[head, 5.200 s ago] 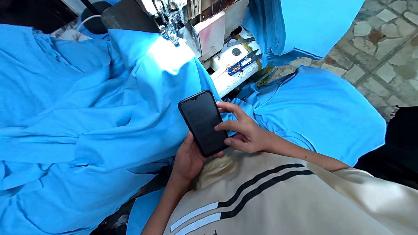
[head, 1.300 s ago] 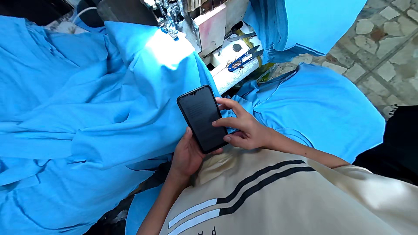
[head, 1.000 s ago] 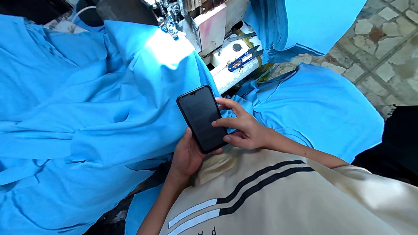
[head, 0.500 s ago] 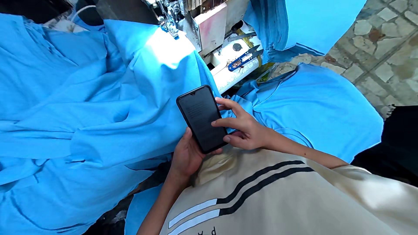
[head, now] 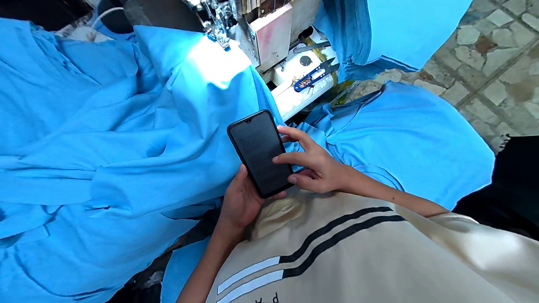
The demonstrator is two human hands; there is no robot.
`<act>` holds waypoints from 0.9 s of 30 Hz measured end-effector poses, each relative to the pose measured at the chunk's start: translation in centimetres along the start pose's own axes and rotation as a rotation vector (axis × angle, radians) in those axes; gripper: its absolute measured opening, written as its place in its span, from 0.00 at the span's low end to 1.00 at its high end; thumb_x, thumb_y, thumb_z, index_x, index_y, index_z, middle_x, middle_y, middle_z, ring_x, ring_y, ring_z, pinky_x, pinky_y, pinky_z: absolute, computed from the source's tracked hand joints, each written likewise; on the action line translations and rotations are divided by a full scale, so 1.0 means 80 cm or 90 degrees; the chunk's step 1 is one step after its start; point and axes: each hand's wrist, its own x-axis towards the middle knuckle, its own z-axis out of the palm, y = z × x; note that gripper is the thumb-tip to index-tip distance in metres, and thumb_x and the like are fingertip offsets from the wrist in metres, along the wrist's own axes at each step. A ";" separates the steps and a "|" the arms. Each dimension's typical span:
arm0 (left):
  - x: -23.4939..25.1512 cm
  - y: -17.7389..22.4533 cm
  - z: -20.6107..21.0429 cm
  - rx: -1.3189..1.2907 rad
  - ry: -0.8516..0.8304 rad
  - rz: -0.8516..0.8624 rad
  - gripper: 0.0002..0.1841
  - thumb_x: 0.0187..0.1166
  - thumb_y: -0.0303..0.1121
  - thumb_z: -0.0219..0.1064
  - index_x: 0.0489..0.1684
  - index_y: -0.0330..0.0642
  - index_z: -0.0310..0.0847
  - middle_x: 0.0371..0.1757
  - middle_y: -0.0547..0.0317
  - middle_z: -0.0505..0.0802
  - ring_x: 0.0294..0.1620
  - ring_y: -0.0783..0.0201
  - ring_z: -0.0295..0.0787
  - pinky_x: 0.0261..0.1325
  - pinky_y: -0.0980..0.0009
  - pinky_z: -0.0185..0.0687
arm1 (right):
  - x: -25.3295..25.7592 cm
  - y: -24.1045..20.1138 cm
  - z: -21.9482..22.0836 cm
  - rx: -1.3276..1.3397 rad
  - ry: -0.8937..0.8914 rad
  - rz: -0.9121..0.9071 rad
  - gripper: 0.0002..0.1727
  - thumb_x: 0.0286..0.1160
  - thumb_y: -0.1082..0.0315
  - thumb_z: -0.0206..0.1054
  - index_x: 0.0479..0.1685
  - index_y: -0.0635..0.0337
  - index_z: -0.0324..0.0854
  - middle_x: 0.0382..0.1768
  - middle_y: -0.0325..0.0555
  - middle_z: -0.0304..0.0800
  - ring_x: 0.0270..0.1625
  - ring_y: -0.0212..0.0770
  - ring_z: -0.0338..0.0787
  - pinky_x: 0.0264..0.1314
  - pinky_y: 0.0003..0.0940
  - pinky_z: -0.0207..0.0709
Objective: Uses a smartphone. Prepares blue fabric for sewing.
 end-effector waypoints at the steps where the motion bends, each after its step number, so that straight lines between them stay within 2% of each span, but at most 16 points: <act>1: 0.000 0.000 0.000 0.000 -0.002 0.000 0.23 0.89 0.55 0.51 0.69 0.53 0.81 0.64 0.48 0.92 0.62 0.47 0.93 0.60 0.47 0.91 | 0.000 0.000 0.000 0.000 -0.001 -0.002 0.22 0.79 0.50 0.59 0.55 0.54 0.90 0.80 0.68 0.67 0.79 0.52 0.74 0.78 0.44 0.71; 4: 0.000 0.002 0.001 0.006 -0.003 0.002 0.23 0.89 0.55 0.51 0.68 0.54 0.82 0.63 0.48 0.93 0.62 0.47 0.93 0.60 0.47 0.91 | 0.001 0.000 -0.003 -0.005 -0.002 -0.007 0.23 0.80 0.50 0.58 0.54 0.56 0.90 0.79 0.69 0.68 0.78 0.53 0.74 0.78 0.45 0.71; 8: 0.002 0.006 0.002 -0.002 -0.006 0.017 0.23 0.85 0.58 0.57 0.67 0.57 0.83 0.63 0.51 0.93 0.62 0.48 0.93 0.59 0.46 0.91 | 0.000 0.000 -0.006 -0.020 -0.001 -0.003 0.23 0.81 0.49 0.57 0.55 0.58 0.87 0.78 0.67 0.71 0.79 0.53 0.74 0.78 0.46 0.70; 11: 0.002 0.010 0.004 0.002 -0.001 0.027 0.23 0.86 0.58 0.56 0.69 0.58 0.82 0.65 0.52 0.92 0.63 0.48 0.92 0.60 0.46 0.91 | -0.001 0.000 -0.005 -0.006 0.013 0.016 0.25 0.78 0.52 0.61 0.61 0.64 0.80 0.77 0.65 0.73 0.77 0.52 0.77 0.76 0.48 0.73; 13: 0.002 0.011 0.005 0.017 0.006 0.031 0.23 0.87 0.58 0.54 0.69 0.59 0.82 0.65 0.53 0.92 0.64 0.48 0.92 0.59 0.46 0.91 | -0.004 0.000 -0.003 0.019 0.016 0.027 0.27 0.76 0.56 0.64 0.69 0.65 0.74 0.77 0.63 0.75 0.80 0.52 0.76 0.79 0.51 0.71; 16: 0.002 0.012 0.009 0.021 0.029 0.031 0.23 0.88 0.58 0.51 0.69 0.59 0.81 0.65 0.54 0.92 0.63 0.48 0.92 0.58 0.46 0.91 | -0.003 -0.003 -0.002 0.026 0.007 0.034 0.29 0.72 0.62 0.67 0.72 0.67 0.73 0.73 0.62 0.79 0.81 0.53 0.76 0.80 0.52 0.71; 20: 0.003 0.012 0.011 0.027 0.047 0.033 0.24 0.89 0.58 0.48 0.69 0.59 0.80 0.64 0.53 0.92 0.62 0.48 0.93 0.57 0.46 0.92 | -0.002 -0.006 -0.002 0.005 -0.010 0.052 0.31 0.67 0.67 0.69 0.74 0.67 0.73 0.76 0.64 0.77 0.81 0.56 0.76 0.76 0.56 0.73; 22: 0.004 0.012 0.011 0.034 0.043 0.035 0.24 0.90 0.58 0.47 0.70 0.59 0.80 0.65 0.53 0.92 0.63 0.48 0.92 0.58 0.45 0.91 | -0.002 -0.007 -0.003 -0.001 -0.028 0.057 0.34 0.65 0.68 0.71 0.76 0.65 0.72 0.78 0.64 0.74 0.82 0.56 0.74 0.79 0.57 0.71; 24: 0.004 0.013 0.012 0.036 0.046 0.035 0.24 0.90 0.58 0.46 0.70 0.60 0.79 0.65 0.54 0.92 0.63 0.48 0.92 0.57 0.45 0.91 | -0.002 -0.007 -0.002 -0.011 -0.036 0.056 0.35 0.63 0.67 0.72 0.76 0.64 0.72 0.78 0.66 0.72 0.81 0.58 0.74 0.76 0.58 0.73; 27: 0.005 0.013 0.012 0.031 0.040 0.035 0.24 0.90 0.58 0.46 0.71 0.60 0.79 0.66 0.54 0.91 0.64 0.47 0.92 0.58 0.45 0.91 | -0.003 -0.005 0.001 -0.015 -0.037 0.048 0.35 0.65 0.65 0.72 0.77 0.63 0.72 0.80 0.67 0.70 0.80 0.59 0.75 0.76 0.57 0.73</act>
